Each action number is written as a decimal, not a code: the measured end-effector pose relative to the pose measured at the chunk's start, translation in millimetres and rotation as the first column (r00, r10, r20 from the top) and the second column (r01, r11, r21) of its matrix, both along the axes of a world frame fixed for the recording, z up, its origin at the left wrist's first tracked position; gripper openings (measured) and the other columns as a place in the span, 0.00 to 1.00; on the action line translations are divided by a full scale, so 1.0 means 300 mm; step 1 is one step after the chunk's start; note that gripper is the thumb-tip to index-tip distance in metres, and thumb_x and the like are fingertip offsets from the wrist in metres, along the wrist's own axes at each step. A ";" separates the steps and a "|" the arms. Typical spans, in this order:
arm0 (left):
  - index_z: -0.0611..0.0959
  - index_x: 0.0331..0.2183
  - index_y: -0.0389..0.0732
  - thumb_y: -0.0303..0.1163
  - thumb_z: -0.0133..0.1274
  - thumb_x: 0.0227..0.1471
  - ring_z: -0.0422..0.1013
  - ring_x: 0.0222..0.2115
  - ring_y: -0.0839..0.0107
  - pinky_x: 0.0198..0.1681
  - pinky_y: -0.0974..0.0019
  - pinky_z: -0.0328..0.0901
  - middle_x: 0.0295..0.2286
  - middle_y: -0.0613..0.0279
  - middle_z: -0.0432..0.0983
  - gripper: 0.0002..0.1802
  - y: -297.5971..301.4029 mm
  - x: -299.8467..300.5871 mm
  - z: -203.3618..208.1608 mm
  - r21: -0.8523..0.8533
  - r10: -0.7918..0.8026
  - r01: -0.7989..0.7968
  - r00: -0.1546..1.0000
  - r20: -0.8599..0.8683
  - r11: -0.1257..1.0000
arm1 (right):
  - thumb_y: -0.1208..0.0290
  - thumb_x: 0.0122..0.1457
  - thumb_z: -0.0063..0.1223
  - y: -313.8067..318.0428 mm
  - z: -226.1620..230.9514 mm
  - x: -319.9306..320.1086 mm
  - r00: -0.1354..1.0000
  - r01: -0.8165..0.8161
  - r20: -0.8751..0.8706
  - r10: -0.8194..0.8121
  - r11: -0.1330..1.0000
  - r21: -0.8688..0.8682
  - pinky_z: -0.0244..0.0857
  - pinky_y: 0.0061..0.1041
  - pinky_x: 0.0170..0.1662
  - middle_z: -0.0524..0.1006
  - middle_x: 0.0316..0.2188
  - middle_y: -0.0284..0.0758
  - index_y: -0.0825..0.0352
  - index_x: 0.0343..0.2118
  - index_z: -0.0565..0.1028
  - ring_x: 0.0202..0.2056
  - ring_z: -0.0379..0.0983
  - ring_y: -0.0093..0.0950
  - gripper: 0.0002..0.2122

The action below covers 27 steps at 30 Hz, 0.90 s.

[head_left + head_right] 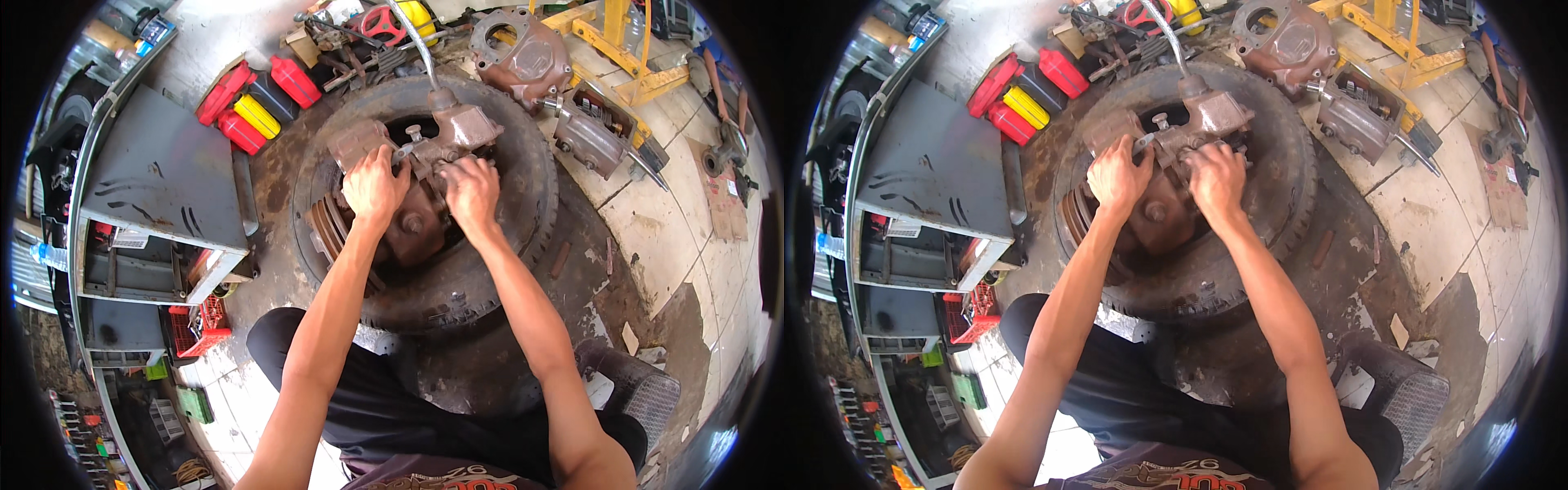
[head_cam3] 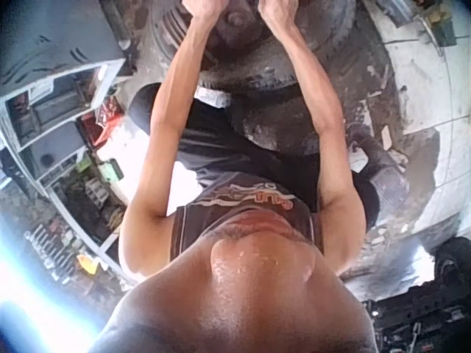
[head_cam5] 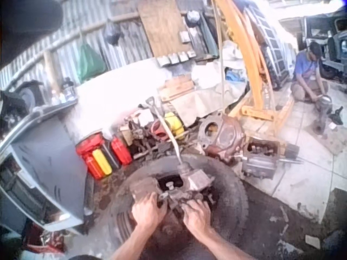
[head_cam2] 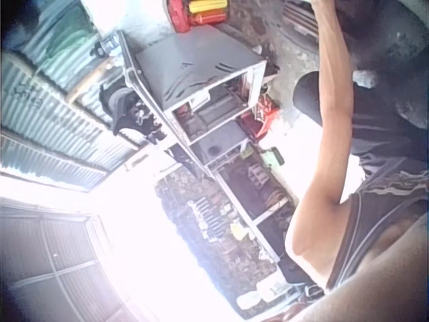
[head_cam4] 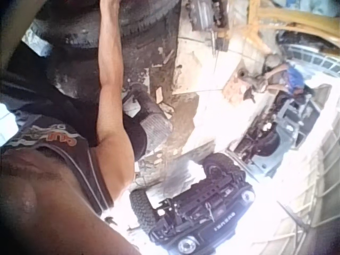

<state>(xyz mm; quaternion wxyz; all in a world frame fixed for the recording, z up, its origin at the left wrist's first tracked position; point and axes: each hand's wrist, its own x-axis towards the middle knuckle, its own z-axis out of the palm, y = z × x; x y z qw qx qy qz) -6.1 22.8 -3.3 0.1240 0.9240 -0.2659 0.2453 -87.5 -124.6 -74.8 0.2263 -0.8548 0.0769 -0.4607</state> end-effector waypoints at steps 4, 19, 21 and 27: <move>0.81 0.31 0.40 0.44 0.62 0.50 0.79 0.34 0.55 0.40 0.53 0.72 0.30 0.55 0.82 0.16 -0.007 -0.002 0.009 0.001 -0.012 0.012 1.000 0.004 1.000 | 0.73 0.51 0.63 -0.036 -0.027 -0.021 0.996 -0.035 -0.078 0.034 0.999 -0.012 0.62 0.37 0.40 0.77 0.32 0.29 0.60 0.34 0.84 0.37 0.72 0.32 0.06; 0.83 0.36 0.41 0.50 0.59 0.53 0.80 0.34 0.51 0.40 0.50 0.72 0.31 0.52 0.83 0.21 -0.007 0.004 0.014 0.005 0.006 -0.006 0.999 -0.043 1.000 | 0.74 0.60 0.58 0.013 -0.061 -0.095 0.995 0.070 0.054 -0.085 0.972 0.225 0.59 0.43 0.57 0.79 0.40 0.33 0.56 0.51 0.80 0.44 0.74 0.36 0.16; 0.83 0.36 0.41 0.51 0.59 0.53 0.80 0.34 0.50 0.39 0.50 0.72 0.31 0.51 0.83 0.21 0.001 0.010 0.006 0.006 0.008 -0.008 0.999 -0.044 1.000 | 0.75 0.63 0.55 -0.020 -0.059 -0.068 0.975 -0.013 0.200 -0.094 0.879 0.476 0.65 0.40 0.51 0.78 0.39 0.39 0.63 0.50 0.79 0.42 0.75 0.41 0.13; 0.83 0.36 0.41 0.51 0.59 0.54 0.80 0.34 0.50 0.38 0.49 0.72 0.31 0.50 0.83 0.21 -0.006 0.005 0.006 -0.017 0.011 -0.012 0.999 -0.047 1.000 | 0.75 0.64 0.53 -0.024 -0.023 -0.115 0.992 0.030 0.086 -0.088 0.849 0.528 0.70 0.39 0.48 0.77 0.41 0.44 0.65 0.50 0.77 0.43 0.75 0.44 0.13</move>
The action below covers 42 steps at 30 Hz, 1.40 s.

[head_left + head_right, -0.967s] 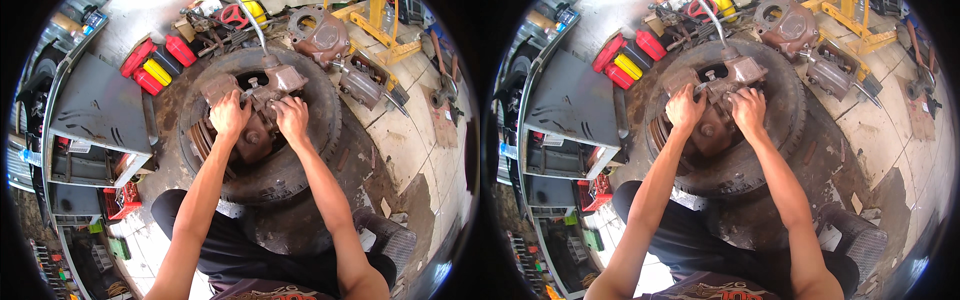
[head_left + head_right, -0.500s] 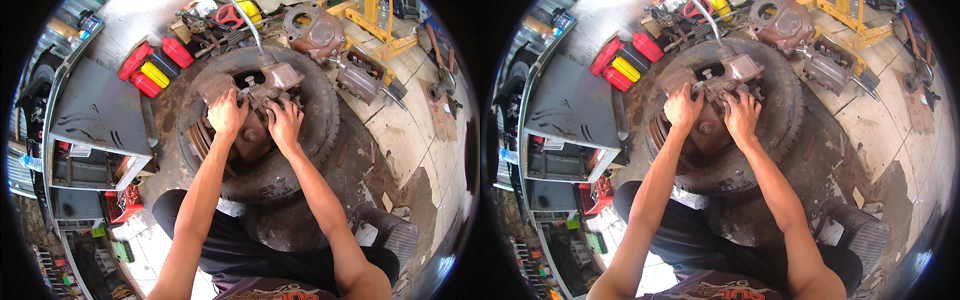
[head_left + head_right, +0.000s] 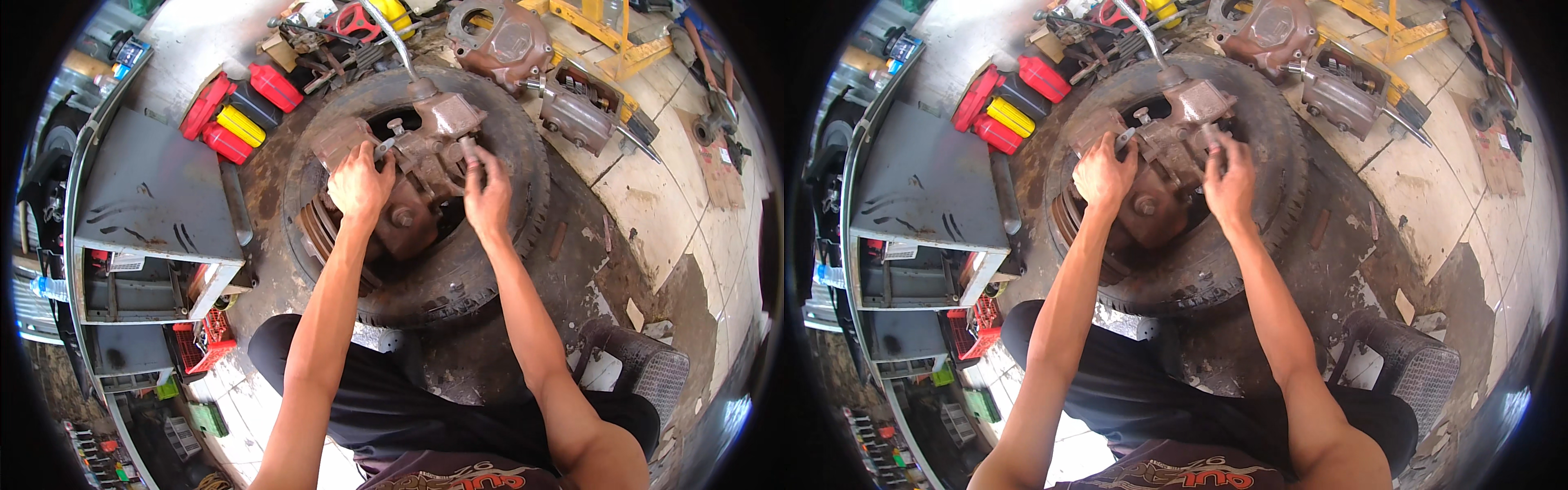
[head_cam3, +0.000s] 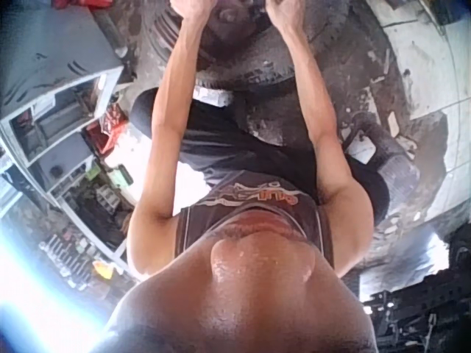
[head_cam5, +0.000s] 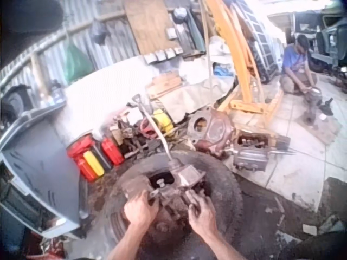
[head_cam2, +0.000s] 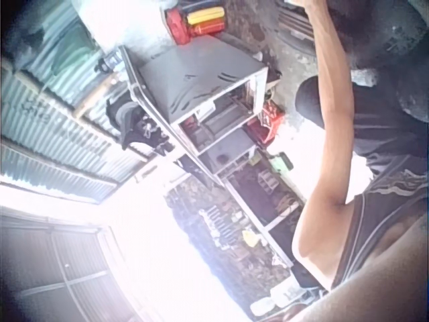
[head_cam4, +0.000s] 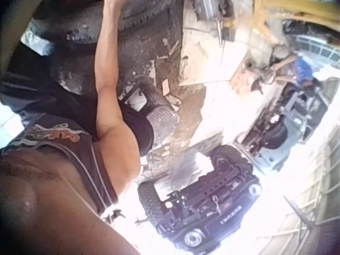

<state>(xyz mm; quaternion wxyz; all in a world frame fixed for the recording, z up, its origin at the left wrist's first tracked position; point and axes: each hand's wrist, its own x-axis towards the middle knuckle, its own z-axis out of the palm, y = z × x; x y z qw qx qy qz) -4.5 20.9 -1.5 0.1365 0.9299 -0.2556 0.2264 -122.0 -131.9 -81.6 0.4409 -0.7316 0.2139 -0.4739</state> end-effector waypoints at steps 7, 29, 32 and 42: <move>0.83 0.35 0.41 0.50 0.60 0.53 0.79 0.34 0.49 0.38 0.49 0.72 0.31 0.50 0.83 0.20 -0.001 0.002 0.004 -0.005 -0.007 0.007 1.000 0.006 1.000 | 0.85 0.52 0.55 0.054 0.110 0.008 0.918 -0.375 -0.203 0.340 0.911 -0.169 0.72 0.42 0.51 0.72 0.51 0.47 0.66 0.54 0.76 0.49 0.74 0.50 0.24; 0.82 0.35 0.42 0.44 0.62 0.51 0.80 0.35 0.55 0.40 0.52 0.72 0.32 0.56 0.83 0.16 0.006 -0.001 -0.006 -0.024 -0.058 0.059 0.998 0.027 0.998 | 0.81 0.53 0.55 -0.015 0.093 0.020 0.835 -0.523 -0.383 0.396 0.788 -0.324 0.73 0.36 0.55 0.73 0.59 0.45 0.65 0.56 0.76 0.53 0.75 0.45 0.24; 0.82 0.35 0.42 0.45 0.62 0.51 0.80 0.35 0.55 0.40 0.52 0.73 0.33 0.56 0.83 0.16 0.010 0.004 -0.003 -0.018 -0.052 0.052 0.998 0.020 0.998 | 0.81 0.51 0.55 0.020 0.093 -0.051 0.749 -0.535 -0.580 0.320 0.808 -0.245 0.75 0.38 0.52 0.79 0.49 0.47 0.64 0.51 0.80 0.47 0.78 0.48 0.21; 0.82 0.35 0.42 0.44 0.62 0.51 0.80 0.36 0.55 0.42 0.52 0.72 0.33 0.55 0.82 0.16 0.002 -0.007 0.004 -0.026 -0.056 0.055 0.998 -0.021 0.998 | 0.82 0.55 0.52 -0.055 0.160 0.030 0.904 -0.425 -0.232 0.358 0.797 -0.430 0.75 0.38 0.52 0.76 0.54 0.48 0.64 0.58 0.75 0.47 0.79 0.45 0.25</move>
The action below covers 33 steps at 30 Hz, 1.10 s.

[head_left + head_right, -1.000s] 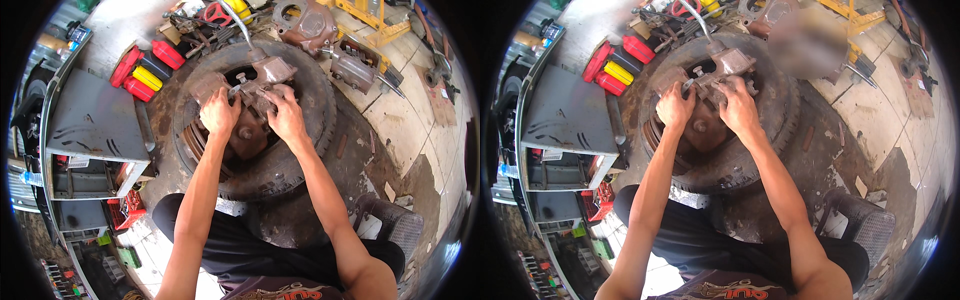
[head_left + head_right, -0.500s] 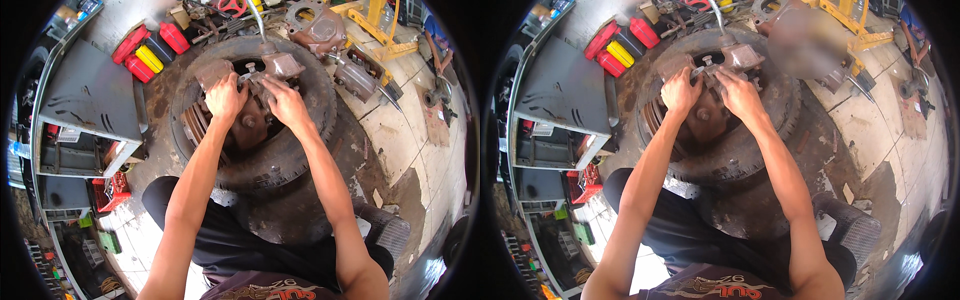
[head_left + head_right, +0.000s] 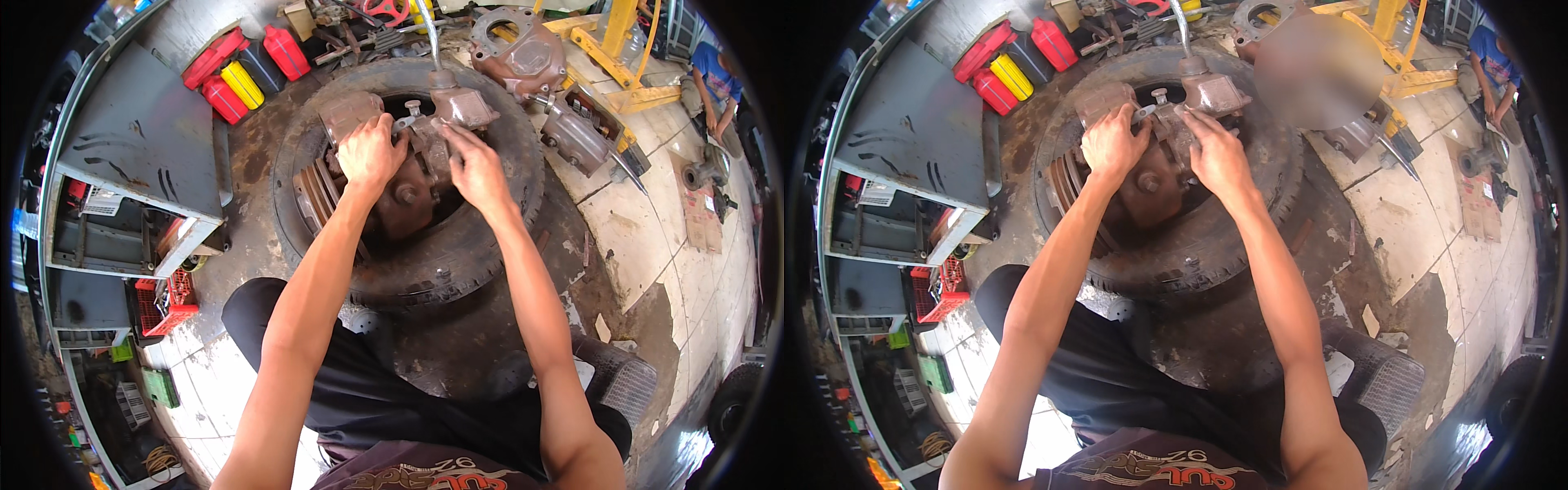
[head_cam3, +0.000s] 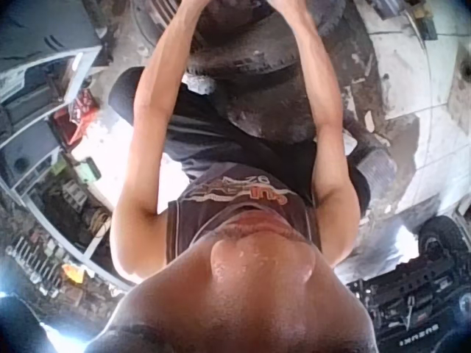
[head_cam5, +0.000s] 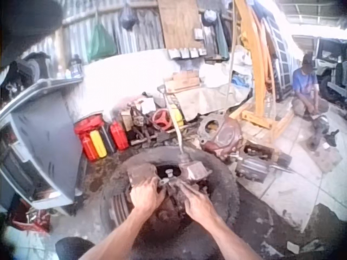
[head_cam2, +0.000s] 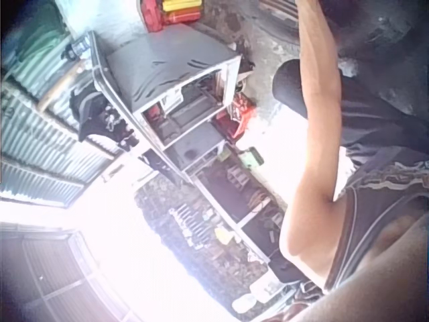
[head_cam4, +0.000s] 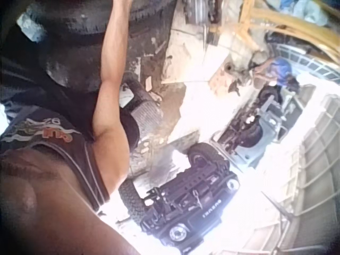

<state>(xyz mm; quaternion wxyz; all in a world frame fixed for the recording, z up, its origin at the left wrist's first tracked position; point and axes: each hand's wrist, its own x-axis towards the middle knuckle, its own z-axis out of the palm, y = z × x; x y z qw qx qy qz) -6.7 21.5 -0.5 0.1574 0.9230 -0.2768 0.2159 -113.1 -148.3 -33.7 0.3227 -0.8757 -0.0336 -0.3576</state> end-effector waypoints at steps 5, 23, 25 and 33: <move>0.82 0.35 0.42 0.45 0.62 0.51 0.80 0.36 0.55 0.42 0.51 0.71 0.33 0.56 0.82 0.17 0.019 0.010 -0.016 0.010 -0.002 0.002 0.999 0.038 1.000 | 0.84 0.53 0.50 0.082 -0.076 -0.103 0.854 -0.062 -0.521 0.018 0.996 -0.067 0.72 0.37 0.58 0.75 0.56 0.47 0.65 0.55 0.77 0.53 0.75 0.47 0.24; 0.83 0.37 0.42 0.45 0.59 0.52 0.79 0.41 0.57 0.46 0.52 0.69 0.36 0.57 0.83 0.17 0.021 0.003 -0.022 0.049 -0.003 0.000 0.999 0.048 0.999 | 0.75 0.53 0.53 0.086 -0.082 -0.146 0.675 -0.024 -0.731 -0.095 0.988 -0.150 0.75 0.41 0.47 0.83 0.43 0.45 0.67 0.47 0.80 0.43 0.80 0.46 0.17; 0.83 0.37 0.43 0.45 0.59 0.51 0.79 0.41 0.57 0.46 0.52 0.69 0.36 0.57 0.83 0.17 0.015 -0.008 -0.023 0.050 0.024 -0.025 0.999 0.021 0.998 | 0.74 0.52 0.54 0.075 -0.105 -0.176 0.728 0.022 -0.686 -0.001 1.000 0.021 0.75 0.42 0.48 0.84 0.38 0.44 0.66 0.44 0.82 0.42 0.81 0.45 0.16; 0.84 0.36 0.43 0.46 0.60 0.50 0.79 0.37 0.54 0.43 0.52 0.71 0.34 0.57 0.83 0.17 0.027 0.016 -0.029 0.013 -0.026 0.025 0.994 0.103 1.000 | 0.87 0.55 0.50 0.051 -0.047 -0.100 0.919 0.055 -0.373 0.130 0.894 0.446 0.75 0.29 0.46 0.83 0.43 0.46 0.71 0.53 0.76 0.45 0.83 0.32 0.21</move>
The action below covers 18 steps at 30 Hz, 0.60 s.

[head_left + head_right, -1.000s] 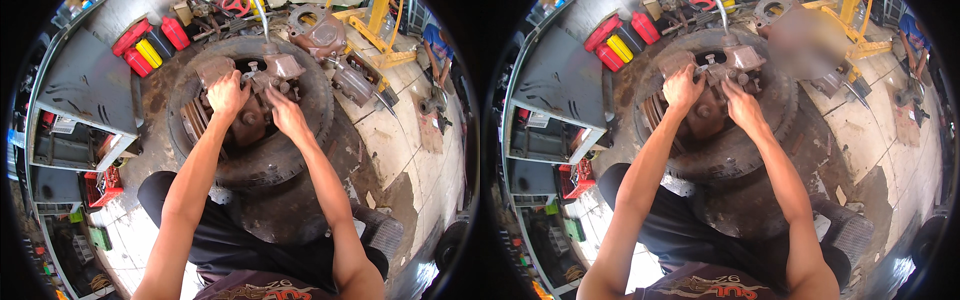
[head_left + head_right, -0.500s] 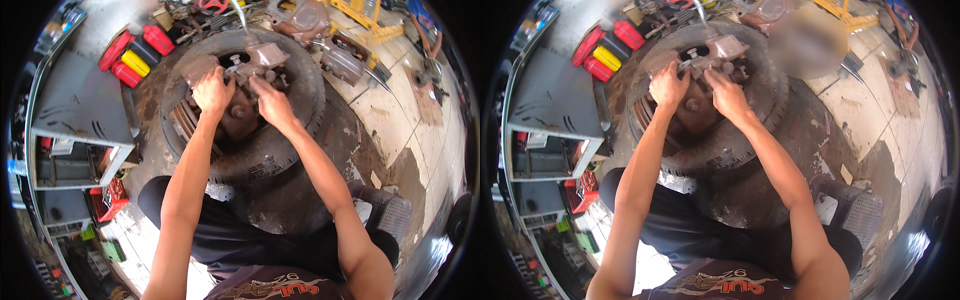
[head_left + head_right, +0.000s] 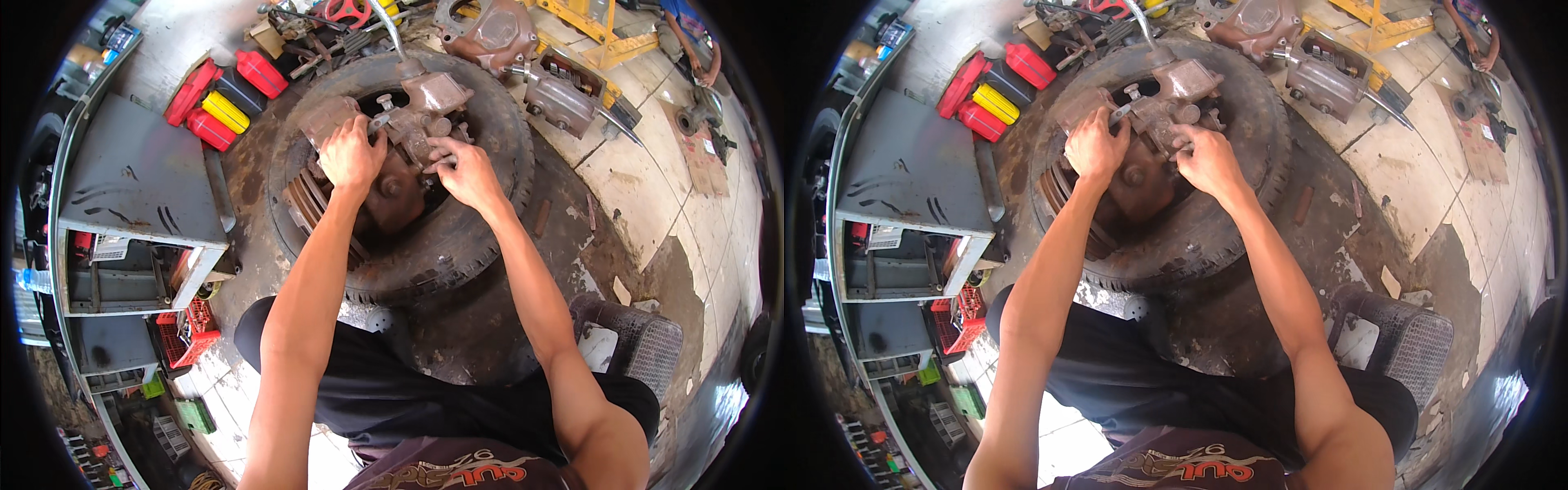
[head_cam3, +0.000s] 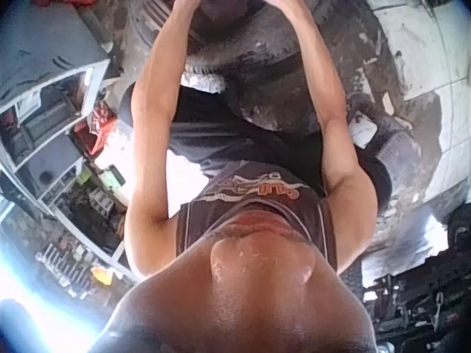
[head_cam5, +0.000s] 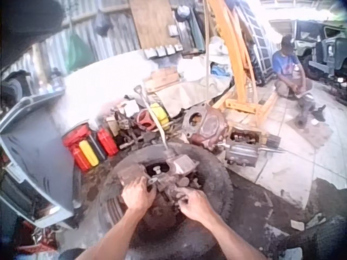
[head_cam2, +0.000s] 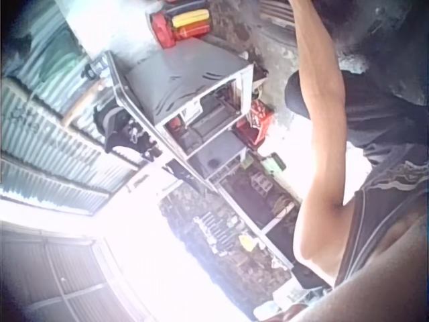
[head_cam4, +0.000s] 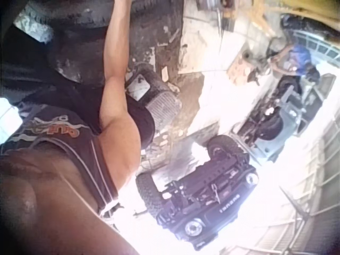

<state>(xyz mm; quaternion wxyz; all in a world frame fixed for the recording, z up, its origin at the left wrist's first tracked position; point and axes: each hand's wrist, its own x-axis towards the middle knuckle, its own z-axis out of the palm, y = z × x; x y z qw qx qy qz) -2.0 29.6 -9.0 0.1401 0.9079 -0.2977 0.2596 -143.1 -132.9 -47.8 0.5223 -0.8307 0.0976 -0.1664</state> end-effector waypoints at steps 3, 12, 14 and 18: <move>0.83 0.36 0.43 0.47 0.59 0.52 0.79 0.38 0.52 0.43 0.50 0.72 0.35 0.56 0.83 0.18 -0.007 -0.006 0.011 0.027 0.011 -0.010 0.998 -0.063 1.000 | 0.79 0.55 0.53 0.005 0.008 0.034 0.983 0.071 0.167 -0.073 0.997 0.021 0.75 0.33 0.45 0.84 0.40 0.43 0.69 0.51 0.78 0.39 0.83 0.39 0.19; 0.85 0.44 0.43 0.56 0.52 0.59 0.79 0.44 0.45 0.49 0.48 0.72 0.38 0.43 0.83 0.27 -0.085 0.094 0.149 0.225 0.110 -0.002 0.876 -0.470 0.974 | 0.79 0.61 0.52 0.037 0.016 0.115 0.941 0.145 0.333 -0.065 0.965 -0.219 0.72 0.36 0.54 0.77 0.54 0.47 0.67 0.57 0.75 0.51 0.77 0.45 0.20; 0.86 0.45 0.42 0.58 0.52 0.58 0.78 0.44 0.44 0.49 0.47 0.72 0.39 0.44 0.83 0.29 -0.098 0.126 0.142 0.284 0.059 0.093 0.874 -0.482 0.954 | 0.79 0.58 0.51 0.047 -0.027 0.082 0.942 0.182 0.333 -0.048 0.905 -0.385 0.73 0.40 0.54 0.76 0.55 0.47 0.64 0.57 0.76 0.49 0.77 0.48 0.22; 0.85 0.45 0.41 0.56 0.52 0.58 0.78 0.46 0.46 0.51 0.47 0.72 0.41 0.44 0.83 0.28 -0.108 0.174 0.148 0.373 -0.014 0.224 0.872 -0.490 0.900 | 0.78 0.53 0.47 0.063 0.011 -0.026 0.963 -0.015 -0.223 -0.152 0.796 -0.605 0.74 0.41 0.50 0.79 0.48 0.49 0.60 0.55 0.79 0.45 0.78 0.48 0.24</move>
